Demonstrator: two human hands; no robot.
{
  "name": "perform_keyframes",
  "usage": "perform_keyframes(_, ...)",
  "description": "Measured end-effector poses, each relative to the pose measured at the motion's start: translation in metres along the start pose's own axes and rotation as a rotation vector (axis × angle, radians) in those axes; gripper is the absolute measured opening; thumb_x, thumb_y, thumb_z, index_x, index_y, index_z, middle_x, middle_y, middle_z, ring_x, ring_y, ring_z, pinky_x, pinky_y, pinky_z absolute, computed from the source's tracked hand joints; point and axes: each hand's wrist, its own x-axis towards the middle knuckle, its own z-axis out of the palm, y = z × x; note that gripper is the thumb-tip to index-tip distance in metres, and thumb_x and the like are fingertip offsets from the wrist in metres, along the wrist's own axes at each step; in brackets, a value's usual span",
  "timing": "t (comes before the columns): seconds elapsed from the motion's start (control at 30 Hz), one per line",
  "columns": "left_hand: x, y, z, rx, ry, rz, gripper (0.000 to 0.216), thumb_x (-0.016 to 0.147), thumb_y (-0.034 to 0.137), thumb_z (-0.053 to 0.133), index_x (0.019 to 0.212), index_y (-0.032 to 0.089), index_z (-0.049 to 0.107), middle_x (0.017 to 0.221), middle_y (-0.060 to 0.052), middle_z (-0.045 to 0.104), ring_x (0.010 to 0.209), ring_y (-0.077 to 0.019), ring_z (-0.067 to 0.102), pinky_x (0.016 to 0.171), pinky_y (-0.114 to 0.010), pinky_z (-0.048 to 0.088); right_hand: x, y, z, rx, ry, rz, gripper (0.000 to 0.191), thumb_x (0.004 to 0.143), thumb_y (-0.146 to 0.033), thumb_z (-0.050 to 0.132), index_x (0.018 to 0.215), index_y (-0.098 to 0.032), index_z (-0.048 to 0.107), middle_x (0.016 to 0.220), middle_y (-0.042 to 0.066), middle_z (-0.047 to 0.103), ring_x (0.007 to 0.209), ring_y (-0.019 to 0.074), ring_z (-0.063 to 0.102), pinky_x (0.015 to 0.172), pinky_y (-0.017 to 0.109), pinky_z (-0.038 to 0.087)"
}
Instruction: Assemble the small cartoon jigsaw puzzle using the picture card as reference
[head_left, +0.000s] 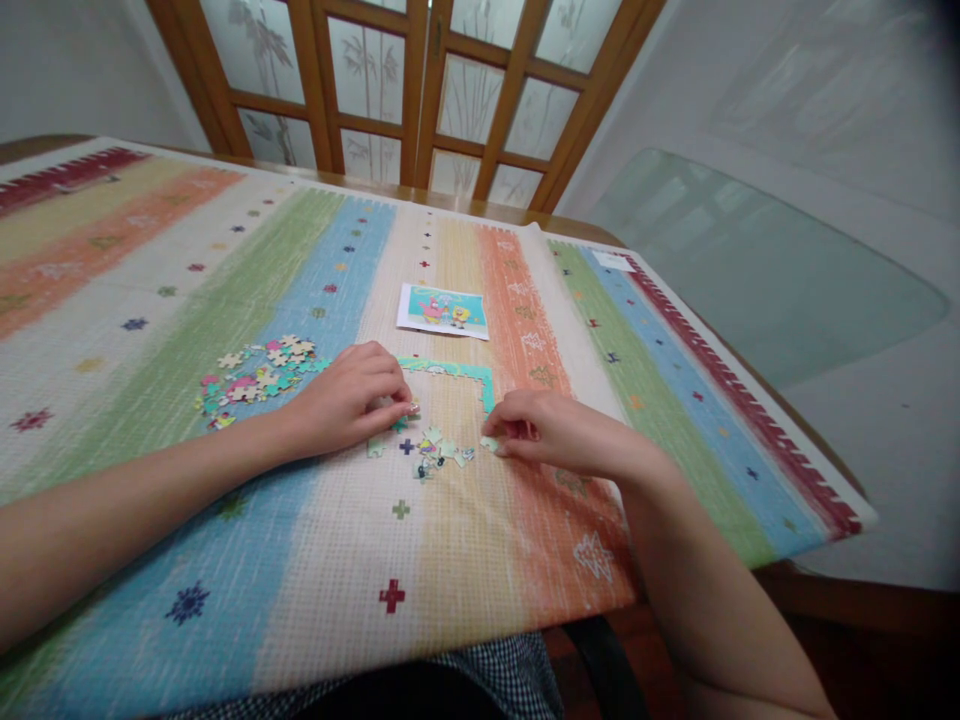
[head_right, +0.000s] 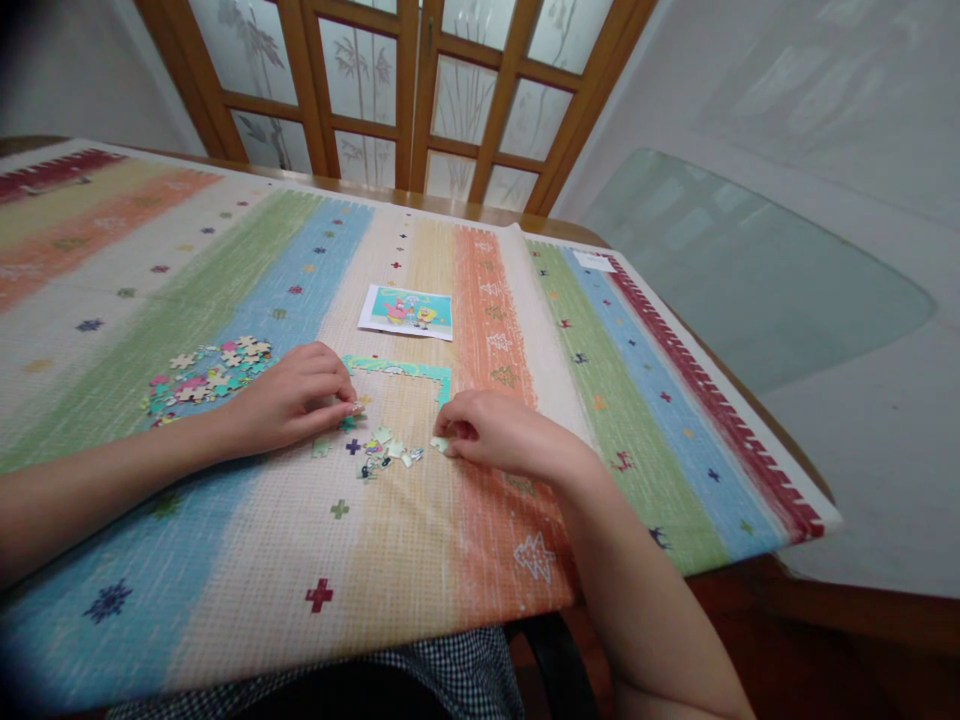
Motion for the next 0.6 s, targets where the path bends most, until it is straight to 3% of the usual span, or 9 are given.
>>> perform_keyframes(0.27,-0.001,-0.003,0.003,0.038,0.009,-0.034,0.025,0.101,0.04,0.056,0.091,0.02,0.068,0.092,-0.005,0.066,0.097,-0.0227,0.055,0.087,-0.037,0.038,0.002,-0.005,0.003,0.058,0.017,-0.117,0.022,0.081,-0.002,0.059,0.087,-0.019,0.07,0.094,0.005,0.066,0.092,0.0185,0.062,0.086,0.032,0.05)
perform_keyframes(0.47,-0.001,-0.008,0.005,0.151,0.033,-0.099,0.026,0.097,0.046,0.061,0.091,0.021,0.067,0.094,-0.006,0.063,0.097,-0.0243,0.053,0.086,-0.038,0.038,0.003,-0.006,0.005,0.068,0.017,-0.073,0.017,0.084,-0.009,0.065,0.098,-0.019,0.069,0.1,0.007,0.067,0.092,0.0189,0.062,0.083,0.032,0.05)
perform_keyframes(0.6,-0.002,-0.012,0.0,0.204,0.122,-0.122,0.024,0.102,0.039,0.052,0.102,0.019,0.065,0.1,-0.008,0.063,0.097,-0.0244,0.052,0.089,-0.04,0.038,0.005,-0.003,0.006,0.059,0.051,-0.066,0.015,0.085,-0.012,0.068,0.098,-0.019,0.071,0.099,0.006,0.068,0.093,0.0194,0.062,0.084,0.033,0.049)
